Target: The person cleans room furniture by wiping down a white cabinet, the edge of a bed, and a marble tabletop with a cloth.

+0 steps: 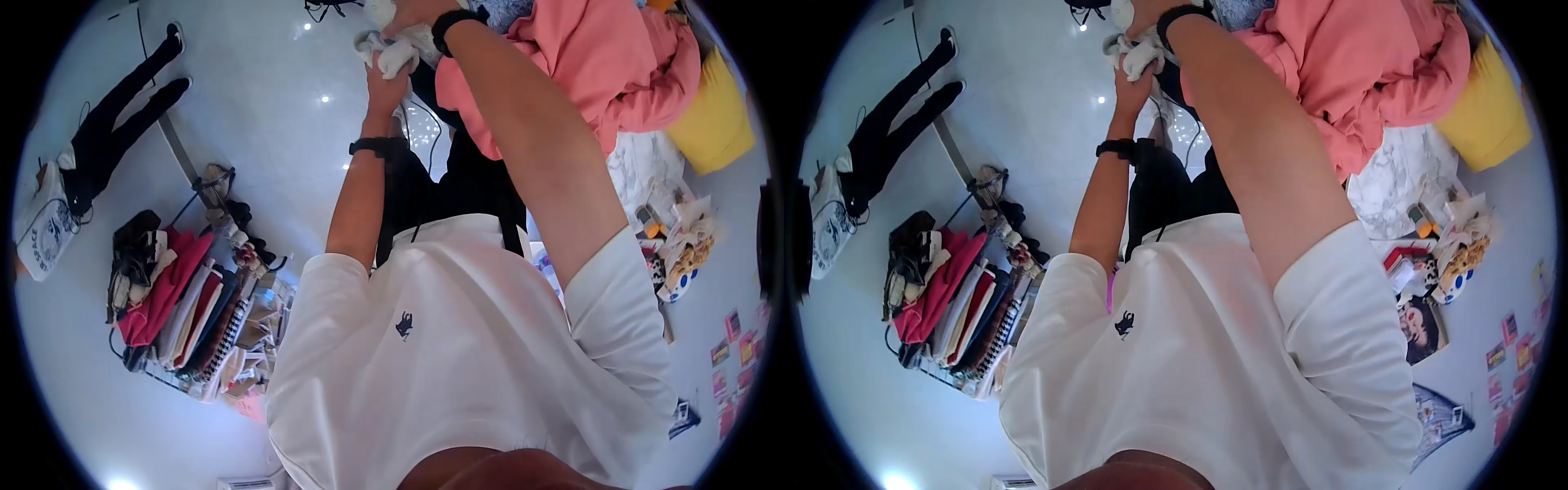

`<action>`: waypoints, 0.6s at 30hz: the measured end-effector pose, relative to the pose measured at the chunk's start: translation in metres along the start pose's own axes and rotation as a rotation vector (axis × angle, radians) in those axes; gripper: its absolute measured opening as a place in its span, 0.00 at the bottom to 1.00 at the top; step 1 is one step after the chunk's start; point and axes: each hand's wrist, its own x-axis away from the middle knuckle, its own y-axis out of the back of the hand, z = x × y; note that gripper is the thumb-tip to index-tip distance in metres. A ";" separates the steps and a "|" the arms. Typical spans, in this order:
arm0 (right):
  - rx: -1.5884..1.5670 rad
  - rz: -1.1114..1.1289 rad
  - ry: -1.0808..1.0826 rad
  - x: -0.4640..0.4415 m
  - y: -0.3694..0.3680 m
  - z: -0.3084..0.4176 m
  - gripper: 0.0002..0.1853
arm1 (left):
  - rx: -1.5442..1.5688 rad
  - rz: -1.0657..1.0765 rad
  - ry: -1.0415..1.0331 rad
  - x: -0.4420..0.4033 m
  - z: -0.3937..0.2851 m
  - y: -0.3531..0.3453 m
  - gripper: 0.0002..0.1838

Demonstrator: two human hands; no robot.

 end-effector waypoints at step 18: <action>0.074 0.018 0.184 -0.054 -0.073 -0.063 0.28 | -0.131 0.178 0.063 0.027 -0.009 0.026 0.20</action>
